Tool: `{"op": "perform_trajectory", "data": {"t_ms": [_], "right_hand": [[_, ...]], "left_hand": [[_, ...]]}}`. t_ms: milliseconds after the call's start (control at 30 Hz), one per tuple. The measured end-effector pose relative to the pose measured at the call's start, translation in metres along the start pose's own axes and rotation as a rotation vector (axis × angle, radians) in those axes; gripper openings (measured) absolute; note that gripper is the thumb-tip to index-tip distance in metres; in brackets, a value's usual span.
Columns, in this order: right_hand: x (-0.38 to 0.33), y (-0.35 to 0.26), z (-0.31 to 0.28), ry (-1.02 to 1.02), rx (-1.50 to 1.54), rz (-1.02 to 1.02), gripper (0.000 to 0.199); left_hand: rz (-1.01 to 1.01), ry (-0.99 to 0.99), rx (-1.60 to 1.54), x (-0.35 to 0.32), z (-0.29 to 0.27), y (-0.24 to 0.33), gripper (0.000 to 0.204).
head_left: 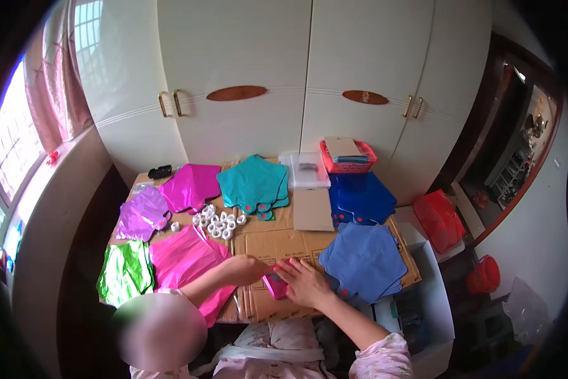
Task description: Folding colored plastic sheets and inserting them into paper packaging.
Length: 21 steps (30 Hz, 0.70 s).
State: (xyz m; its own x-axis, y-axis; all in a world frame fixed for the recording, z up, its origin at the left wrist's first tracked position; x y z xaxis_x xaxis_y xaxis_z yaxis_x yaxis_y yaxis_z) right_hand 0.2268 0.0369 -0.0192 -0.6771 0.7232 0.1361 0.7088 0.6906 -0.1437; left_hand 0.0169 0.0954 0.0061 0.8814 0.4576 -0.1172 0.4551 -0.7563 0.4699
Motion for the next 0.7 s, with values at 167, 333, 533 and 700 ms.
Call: {"op": "perform_trajectory", "data": {"t_ms": [167, 333, 533, 700], "right_hand": [[-0.007, -0.013, 0.011, -0.028, -0.036, 0.079, 0.064], [-0.026, -0.033, -0.003, -0.231, 0.032, 0.113, 0.087], [-0.047, -0.045, -0.006, -0.301, 0.011, 0.109, 0.096], [-0.05, -0.046, -0.003, -0.291, -0.017, 0.089, 0.097]], "left_hand": [[-0.154, 0.13, 0.399, 0.092, -0.054, -0.001, 0.019], [-0.113, 0.159, 0.637, 0.172, -0.023, -0.03, 0.016], [-0.233, 0.042, 0.594, 0.186, -0.026, -0.021, 0.014], [-0.281, -0.029, 0.384, 0.185, -0.049, -0.009, 0.01]]}}
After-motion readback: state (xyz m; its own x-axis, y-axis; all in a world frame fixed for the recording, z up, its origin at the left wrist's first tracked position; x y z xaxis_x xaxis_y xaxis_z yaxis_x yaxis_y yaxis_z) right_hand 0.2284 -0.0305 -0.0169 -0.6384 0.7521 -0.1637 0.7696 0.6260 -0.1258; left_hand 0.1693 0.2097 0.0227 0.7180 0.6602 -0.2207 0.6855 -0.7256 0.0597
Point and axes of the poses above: each hand's wrist, its own x-axis towards the middle knuckle, its own z-axis out of the palm, y = z × x, the point moved 2 cm from there along x, towards the middle knuckle, and after that the axes turned 15 degrees about -y, right-handed, at the moved point
